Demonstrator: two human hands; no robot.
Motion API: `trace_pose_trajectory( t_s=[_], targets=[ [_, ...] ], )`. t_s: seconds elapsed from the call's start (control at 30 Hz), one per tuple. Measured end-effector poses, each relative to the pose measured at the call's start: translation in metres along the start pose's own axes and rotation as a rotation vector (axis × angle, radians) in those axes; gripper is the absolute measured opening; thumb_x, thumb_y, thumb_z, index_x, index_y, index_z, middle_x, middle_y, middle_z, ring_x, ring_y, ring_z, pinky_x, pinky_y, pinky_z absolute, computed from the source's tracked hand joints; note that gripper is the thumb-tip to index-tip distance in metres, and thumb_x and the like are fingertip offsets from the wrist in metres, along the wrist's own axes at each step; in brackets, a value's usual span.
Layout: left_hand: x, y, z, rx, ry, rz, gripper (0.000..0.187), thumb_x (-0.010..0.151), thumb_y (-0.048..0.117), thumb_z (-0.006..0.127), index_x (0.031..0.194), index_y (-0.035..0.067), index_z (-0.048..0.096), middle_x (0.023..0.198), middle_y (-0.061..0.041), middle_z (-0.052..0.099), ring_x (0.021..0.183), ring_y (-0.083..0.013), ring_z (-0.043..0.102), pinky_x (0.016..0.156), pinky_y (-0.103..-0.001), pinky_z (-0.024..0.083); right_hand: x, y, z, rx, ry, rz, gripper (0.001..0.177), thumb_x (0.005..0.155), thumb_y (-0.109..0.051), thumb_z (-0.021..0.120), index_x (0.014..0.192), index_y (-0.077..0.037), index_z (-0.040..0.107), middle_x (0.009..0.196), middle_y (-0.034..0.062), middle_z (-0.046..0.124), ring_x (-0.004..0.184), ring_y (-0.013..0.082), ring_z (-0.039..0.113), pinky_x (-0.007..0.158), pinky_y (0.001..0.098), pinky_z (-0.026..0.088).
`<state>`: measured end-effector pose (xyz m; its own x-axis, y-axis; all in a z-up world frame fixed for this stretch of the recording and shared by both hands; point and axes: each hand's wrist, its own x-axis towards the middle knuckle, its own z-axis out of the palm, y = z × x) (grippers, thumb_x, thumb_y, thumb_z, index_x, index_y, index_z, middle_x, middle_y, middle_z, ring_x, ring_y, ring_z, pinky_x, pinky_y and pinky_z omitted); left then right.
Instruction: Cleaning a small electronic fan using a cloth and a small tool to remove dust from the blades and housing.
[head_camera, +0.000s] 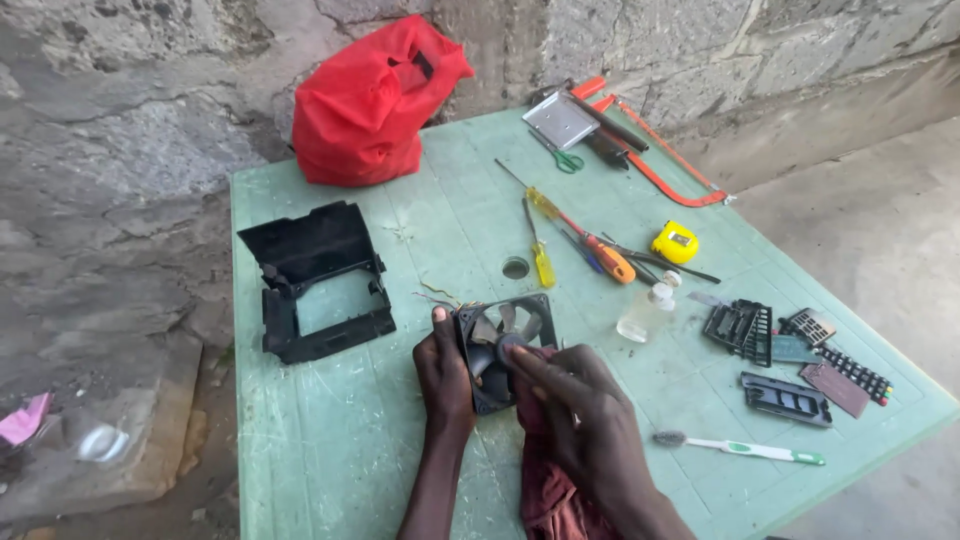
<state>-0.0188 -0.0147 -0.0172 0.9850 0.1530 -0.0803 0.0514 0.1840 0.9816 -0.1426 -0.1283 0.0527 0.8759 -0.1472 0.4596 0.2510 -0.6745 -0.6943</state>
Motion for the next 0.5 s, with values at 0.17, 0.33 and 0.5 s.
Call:
trace_pose_trajectory(
  t_s=[0.17, 0.33, 0.5],
  targets=[
    [-0.004, -0.002, 0.004, 0.048, -0.021, 0.057, 0.056, 0.106, 0.047, 0.043, 0.064, 0.01, 0.052, 0.062, 0.003, 0.052, 0.063, -0.0097, 0.048, 0.054, -0.033, 0.043, 0.007, 0.004, 0.051, -0.352, -0.146, 0.033, 0.051, 0.091, -0.019, 0.059, 0.142, -0.021, 0.054, 0.113, 0.0065, 0.057, 0.095, 0.0332, 0.053, 0.072, 0.0464, 0.048],
    [-0.009, -0.002, 0.0, 0.203, -0.016, 0.127, 0.054, 0.108, 0.041, 0.042, 0.065, 0.009, 0.054, 0.057, 0.001, 0.054, 0.061, -0.0106, 0.05, 0.052, -0.036, 0.041, 0.012, -0.004, 0.075, -0.721, -0.259, 0.096, 0.054, 0.088, -0.013, 0.049, 0.14, -0.003, 0.041, 0.125, 0.02, 0.046, 0.103, 0.0394, 0.048, 0.072, 0.0568, 0.049],
    [-0.015, 0.02, 0.01, 0.058, 0.022, 0.059, 0.056, 0.103, 0.039, 0.045, 0.094, -0.002, 0.081, 0.083, -0.009, 0.081, 0.08, -0.0136, 0.071, 0.067, -0.032, 0.057, 0.013, 0.002, 0.067, -0.629, -0.095, -0.035, 0.059, 0.08, -0.006, 0.052, 0.139, -0.008, 0.048, 0.104, 0.0142, 0.049, 0.088, 0.0357, 0.047, 0.074, 0.047, 0.043]
  ],
)
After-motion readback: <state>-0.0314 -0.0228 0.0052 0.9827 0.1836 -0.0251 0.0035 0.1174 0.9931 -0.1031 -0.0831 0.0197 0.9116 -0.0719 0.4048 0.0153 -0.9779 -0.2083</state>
